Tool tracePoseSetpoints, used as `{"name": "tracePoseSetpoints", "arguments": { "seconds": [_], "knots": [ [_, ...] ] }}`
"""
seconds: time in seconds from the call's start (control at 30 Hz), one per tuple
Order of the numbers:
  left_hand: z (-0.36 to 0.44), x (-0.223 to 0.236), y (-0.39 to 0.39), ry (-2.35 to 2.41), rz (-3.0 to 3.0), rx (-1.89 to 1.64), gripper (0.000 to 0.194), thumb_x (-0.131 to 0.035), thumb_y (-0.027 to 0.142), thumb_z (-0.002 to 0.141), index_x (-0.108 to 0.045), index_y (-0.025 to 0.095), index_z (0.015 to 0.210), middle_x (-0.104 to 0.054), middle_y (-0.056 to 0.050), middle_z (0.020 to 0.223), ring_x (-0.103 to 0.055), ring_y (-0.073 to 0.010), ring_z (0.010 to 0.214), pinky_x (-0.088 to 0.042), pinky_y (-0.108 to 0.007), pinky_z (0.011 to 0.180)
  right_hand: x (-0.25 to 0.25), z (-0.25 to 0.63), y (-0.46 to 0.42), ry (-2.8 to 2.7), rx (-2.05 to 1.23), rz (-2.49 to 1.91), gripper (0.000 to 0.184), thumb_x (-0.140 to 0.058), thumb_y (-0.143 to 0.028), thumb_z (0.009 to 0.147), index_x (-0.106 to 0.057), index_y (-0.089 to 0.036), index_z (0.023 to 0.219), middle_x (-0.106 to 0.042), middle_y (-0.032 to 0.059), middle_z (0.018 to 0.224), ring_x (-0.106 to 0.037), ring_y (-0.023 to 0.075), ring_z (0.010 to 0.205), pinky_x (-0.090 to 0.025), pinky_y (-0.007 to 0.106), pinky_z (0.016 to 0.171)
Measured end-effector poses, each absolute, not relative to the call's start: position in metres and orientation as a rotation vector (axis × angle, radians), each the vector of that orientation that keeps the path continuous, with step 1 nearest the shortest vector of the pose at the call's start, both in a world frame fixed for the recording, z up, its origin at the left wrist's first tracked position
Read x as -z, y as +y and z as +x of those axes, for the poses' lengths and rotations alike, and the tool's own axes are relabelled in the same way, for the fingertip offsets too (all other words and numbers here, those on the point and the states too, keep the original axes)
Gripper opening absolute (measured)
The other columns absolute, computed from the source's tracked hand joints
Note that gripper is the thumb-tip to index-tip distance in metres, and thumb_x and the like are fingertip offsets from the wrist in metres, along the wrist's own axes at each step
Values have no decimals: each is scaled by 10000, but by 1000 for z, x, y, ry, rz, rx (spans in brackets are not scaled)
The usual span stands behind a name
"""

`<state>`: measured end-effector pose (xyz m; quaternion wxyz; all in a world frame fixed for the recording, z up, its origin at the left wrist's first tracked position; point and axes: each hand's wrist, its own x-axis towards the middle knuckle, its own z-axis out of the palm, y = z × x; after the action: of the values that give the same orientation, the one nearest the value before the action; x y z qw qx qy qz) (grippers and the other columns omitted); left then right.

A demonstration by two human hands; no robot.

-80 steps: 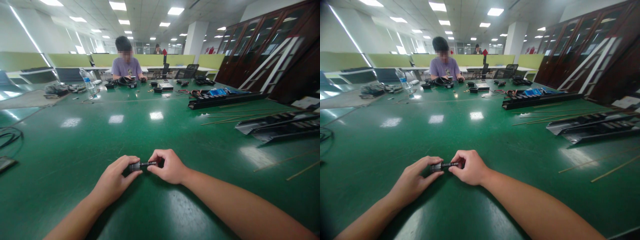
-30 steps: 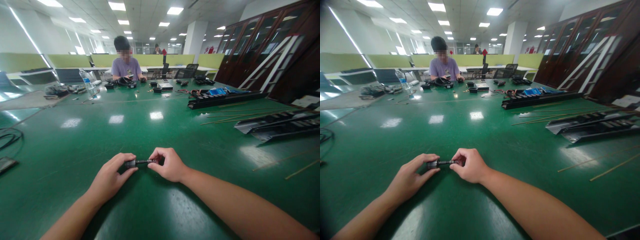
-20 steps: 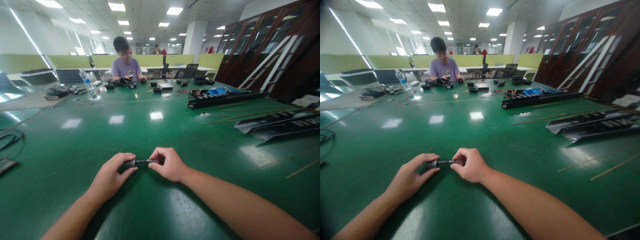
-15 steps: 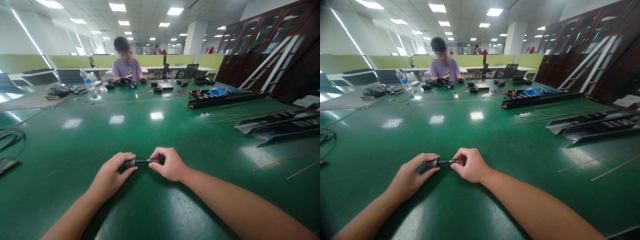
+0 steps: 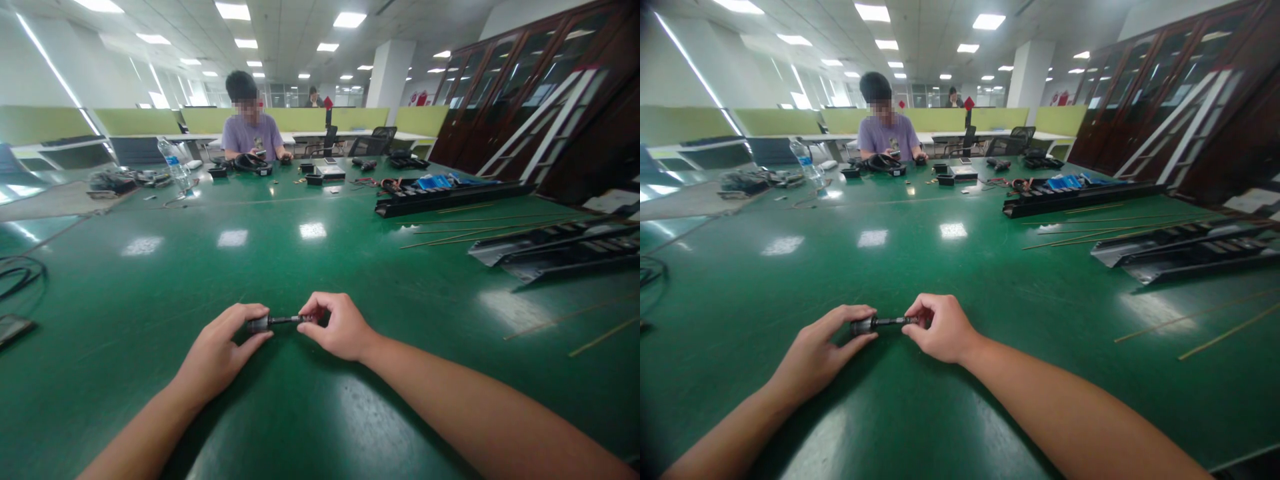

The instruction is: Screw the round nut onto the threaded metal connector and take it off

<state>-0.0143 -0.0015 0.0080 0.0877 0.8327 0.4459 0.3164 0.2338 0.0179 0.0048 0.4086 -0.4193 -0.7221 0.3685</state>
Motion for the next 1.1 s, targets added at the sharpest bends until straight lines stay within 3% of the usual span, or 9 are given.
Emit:
{"name": "tracePoseSetpoints", "arguments": {
  "seconds": [0.7,0.87,1.1],
  "knots": [
    [-16,-11,-1,1345,2438,-963,302,-678,373,876,-619,244,1142,-691,-24,1082,-665,-178,992,-536,-313,919,-5,234,18,-1786,-953,-1040,92,-717,-193,718,-684,-157,795,-663,22,695,-582,144,630,-455,254,611],
    [-15,-16,-1,1389,2424,-987,306,-694,419,853,-639,239,1094,-679,-32,1042,-652,-192,975,-534,-313,871,-4,236,20,-1579,-1162,-940,149,-665,-292,770,-616,-160,721,-618,13,616,-546,134,553,-427,254,555],
    [-16,-25,3,1649,1820,-1068,598,-571,568,885,-558,197,1354,-717,-79,1083,-671,-232,943,-555,-373,839,-5,238,27,-1357,-1267,-916,343,-465,-373,817,-486,-201,521,-486,-7,420,-427,118,394,-338,250,441]
  ]
}}
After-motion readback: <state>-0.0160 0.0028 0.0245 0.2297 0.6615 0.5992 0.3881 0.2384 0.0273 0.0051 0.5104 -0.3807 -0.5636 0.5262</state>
